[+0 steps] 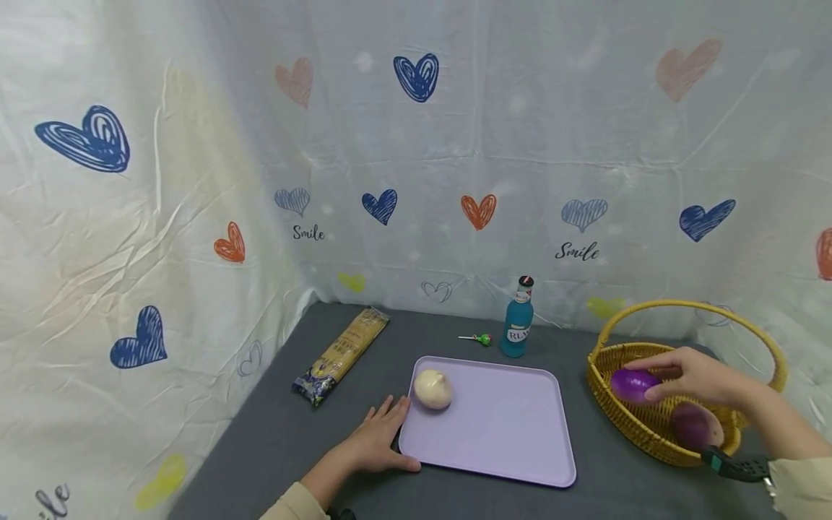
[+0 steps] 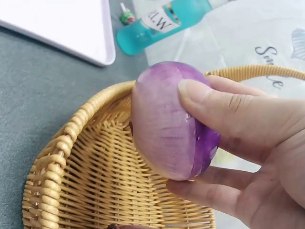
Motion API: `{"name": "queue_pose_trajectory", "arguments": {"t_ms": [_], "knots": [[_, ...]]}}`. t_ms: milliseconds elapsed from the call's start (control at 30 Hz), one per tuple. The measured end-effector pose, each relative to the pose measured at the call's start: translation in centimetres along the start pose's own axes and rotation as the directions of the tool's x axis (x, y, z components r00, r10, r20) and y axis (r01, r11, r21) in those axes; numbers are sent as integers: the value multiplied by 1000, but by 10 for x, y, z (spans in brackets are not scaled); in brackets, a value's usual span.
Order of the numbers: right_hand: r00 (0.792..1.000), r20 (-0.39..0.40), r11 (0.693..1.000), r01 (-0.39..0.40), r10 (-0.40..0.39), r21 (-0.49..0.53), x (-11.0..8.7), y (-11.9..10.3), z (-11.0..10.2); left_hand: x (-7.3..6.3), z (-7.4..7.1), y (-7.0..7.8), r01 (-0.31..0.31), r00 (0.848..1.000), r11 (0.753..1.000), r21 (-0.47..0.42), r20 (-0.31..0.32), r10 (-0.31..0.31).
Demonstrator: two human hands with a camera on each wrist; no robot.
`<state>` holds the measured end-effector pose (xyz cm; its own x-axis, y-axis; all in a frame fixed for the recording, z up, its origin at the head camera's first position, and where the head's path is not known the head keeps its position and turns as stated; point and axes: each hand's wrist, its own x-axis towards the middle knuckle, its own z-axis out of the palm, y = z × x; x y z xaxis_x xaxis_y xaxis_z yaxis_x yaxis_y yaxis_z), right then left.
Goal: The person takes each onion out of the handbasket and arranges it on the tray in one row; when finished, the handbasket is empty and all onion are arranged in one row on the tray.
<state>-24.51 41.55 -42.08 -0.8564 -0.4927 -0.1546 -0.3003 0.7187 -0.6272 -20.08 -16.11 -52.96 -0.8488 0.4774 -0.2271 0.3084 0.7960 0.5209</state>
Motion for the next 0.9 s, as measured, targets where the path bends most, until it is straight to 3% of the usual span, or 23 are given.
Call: {"name": "queue_pose_trajectory", "arguments": {"t_ms": [467,667,900], "knots": [[999,-37,1000,4,-4,-1,0,-13,-2,-1,0,0,3,1000,1000,-10,0,-3],[998,-61,998,0,-4,-57,4,-25,-2,0,0,0,4,1000,1000,-10,-2,-4],[996,-76,998,43,-46,-50,9,-39,1,1,1,0,4,1000,1000,-4,2,-4]]}}
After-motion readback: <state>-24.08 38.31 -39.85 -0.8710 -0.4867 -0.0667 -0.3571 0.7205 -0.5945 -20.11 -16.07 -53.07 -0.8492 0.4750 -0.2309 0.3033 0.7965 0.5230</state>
